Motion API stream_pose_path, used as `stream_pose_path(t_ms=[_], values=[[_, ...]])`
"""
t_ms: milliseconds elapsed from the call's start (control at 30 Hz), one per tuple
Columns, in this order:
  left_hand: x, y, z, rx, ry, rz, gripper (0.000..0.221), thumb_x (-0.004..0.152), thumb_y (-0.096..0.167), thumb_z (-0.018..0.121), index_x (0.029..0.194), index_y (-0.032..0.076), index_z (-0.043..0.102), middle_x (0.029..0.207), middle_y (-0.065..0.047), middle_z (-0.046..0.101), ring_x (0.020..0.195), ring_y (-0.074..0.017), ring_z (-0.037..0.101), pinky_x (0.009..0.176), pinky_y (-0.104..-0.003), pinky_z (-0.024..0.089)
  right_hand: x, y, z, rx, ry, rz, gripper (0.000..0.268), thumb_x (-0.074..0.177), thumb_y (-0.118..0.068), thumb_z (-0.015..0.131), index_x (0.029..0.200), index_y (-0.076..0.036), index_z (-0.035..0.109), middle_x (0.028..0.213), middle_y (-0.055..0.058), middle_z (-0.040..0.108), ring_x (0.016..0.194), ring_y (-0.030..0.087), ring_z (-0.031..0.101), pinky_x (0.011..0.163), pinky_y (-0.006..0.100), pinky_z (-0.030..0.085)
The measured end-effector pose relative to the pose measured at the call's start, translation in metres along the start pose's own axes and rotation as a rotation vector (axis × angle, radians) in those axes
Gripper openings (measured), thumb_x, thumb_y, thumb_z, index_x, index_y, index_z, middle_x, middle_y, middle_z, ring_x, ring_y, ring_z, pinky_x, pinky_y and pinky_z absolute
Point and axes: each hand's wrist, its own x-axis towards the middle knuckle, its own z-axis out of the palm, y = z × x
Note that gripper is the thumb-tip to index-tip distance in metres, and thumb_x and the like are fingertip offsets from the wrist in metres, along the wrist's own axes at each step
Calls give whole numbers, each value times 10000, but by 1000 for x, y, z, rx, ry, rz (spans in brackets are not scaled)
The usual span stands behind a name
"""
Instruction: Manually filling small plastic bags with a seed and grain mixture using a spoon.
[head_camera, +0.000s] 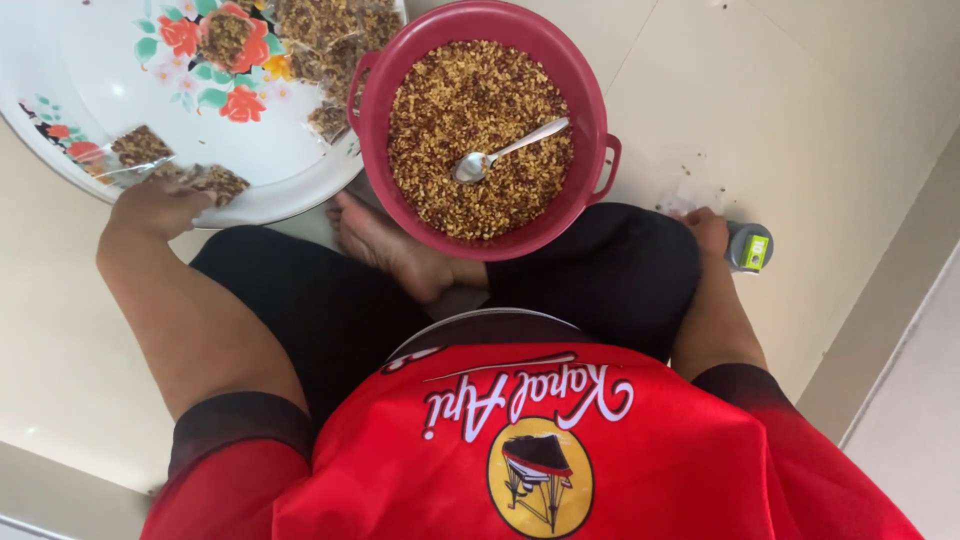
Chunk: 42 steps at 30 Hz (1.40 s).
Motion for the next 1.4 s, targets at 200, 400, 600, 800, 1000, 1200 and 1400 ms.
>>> stream_pose_path(t_ms=[200,400,600,800,1000,1200,1400], values=[[6,6,4,118,-119,-9,459,975,398,697,1342,124,721,949,-155,763,898,-304,700,853,-462,497,11,13,9,8,87,-93,338,908,-371,825,969,-49,744,845,154,719,784,357,688,750,463,545],[25,-1,9,153,-91,24,556,955,476,739,1203,-21,759,879,-171,766,922,-320,702,854,-466,501,-19,-35,-37,-38,95,16,236,825,-206,667,923,5,709,907,227,720,855,423,662,806,474,534],[-5,46,2,268,31,172,577,902,429,731,1299,12,726,1191,-201,738,1065,-412,670,881,-517,510,-35,-78,-82,13,276,60,233,827,36,554,1022,-43,654,922,168,716,865,356,678,778,436,543],[-34,93,27,336,173,453,418,978,467,701,1186,114,780,921,-78,776,900,-340,705,793,-450,523,-28,-90,-70,-198,327,-80,255,832,56,583,1043,-71,649,1009,134,704,908,358,687,784,454,539],[-70,158,94,233,342,1249,194,999,336,729,988,144,758,800,-137,714,782,-391,719,738,-507,567,-37,-108,-65,-125,76,-191,265,941,-249,762,1077,-27,714,967,196,723,966,440,721,859,532,577],[-85,191,177,15,197,1613,111,931,263,725,899,157,722,806,-120,728,793,-342,736,738,-470,584,-27,-148,-71,-189,66,-520,194,1031,-246,713,1150,-93,725,979,122,673,960,374,717,842,477,582],[-82,193,184,221,153,1562,179,951,335,667,901,168,705,822,-90,713,840,-304,729,784,-443,565,-1,-202,-57,-503,-54,-814,244,987,-276,710,1206,-173,694,1002,71,690,950,302,745,866,425,610]])
